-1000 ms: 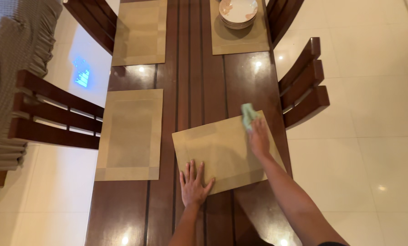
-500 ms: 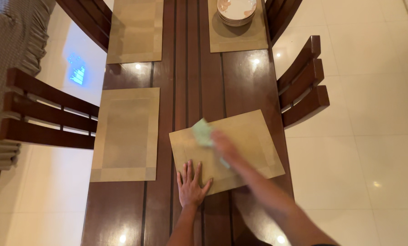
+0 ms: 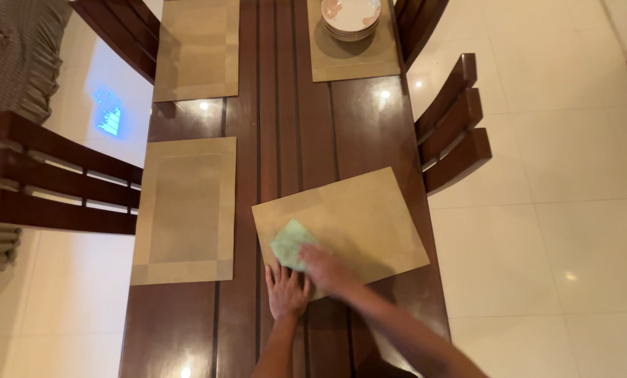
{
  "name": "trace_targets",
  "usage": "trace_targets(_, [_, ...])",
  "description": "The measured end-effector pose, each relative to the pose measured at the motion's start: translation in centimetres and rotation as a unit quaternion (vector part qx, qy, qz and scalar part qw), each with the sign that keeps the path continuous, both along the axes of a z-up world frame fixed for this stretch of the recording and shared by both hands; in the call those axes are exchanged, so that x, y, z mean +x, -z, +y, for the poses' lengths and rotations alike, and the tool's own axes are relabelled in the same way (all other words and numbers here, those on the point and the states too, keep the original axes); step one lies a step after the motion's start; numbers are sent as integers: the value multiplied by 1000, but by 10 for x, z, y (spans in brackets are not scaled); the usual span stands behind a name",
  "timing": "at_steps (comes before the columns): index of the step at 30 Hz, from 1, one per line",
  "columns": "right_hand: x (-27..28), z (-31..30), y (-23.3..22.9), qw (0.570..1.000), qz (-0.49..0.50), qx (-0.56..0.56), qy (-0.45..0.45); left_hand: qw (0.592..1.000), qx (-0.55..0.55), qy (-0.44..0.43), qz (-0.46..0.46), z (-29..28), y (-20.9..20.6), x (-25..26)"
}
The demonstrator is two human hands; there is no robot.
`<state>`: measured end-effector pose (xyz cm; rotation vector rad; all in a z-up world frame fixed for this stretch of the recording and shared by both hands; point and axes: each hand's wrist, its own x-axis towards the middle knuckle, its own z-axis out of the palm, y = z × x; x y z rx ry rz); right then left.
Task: The person wipes the dining table placemats and a stack of plates using a green cloth. They clean each placemat in sequence and then wipe the plates before placing them back on the table.
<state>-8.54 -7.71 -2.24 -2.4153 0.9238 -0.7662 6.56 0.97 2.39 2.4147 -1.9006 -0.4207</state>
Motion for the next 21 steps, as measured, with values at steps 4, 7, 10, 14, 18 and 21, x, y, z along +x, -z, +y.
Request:
trace_targets(4, [-18, 5, 9, 993, 88, -79, -20, 1000, -5, 4, -26, 1, 7, 3])
trace_targets(7, [-64, -37, 9, 985, -51, 146, 71, 995, -96, 0, -3, 8, 9, -3])
trace_targets(10, [-117, -76, -7, 971, 124, 57, 195, 993, -122, -2, 7, 4, 8, -3])
trace_targets(14, [-133, -76, -21, 954, 42, -89, 284, 995, -101, -2, 9, 7, 10, -2])
trace_targets(18, [-55, -12, -7, 987, -111, 22, 115, 996, -89, 0, 0, 8, 17, 0])
trace_targets(21, [-10, 46, 3, 999, 40, -18, -17, 998, -21, 18, -50, 7, 23, 0])
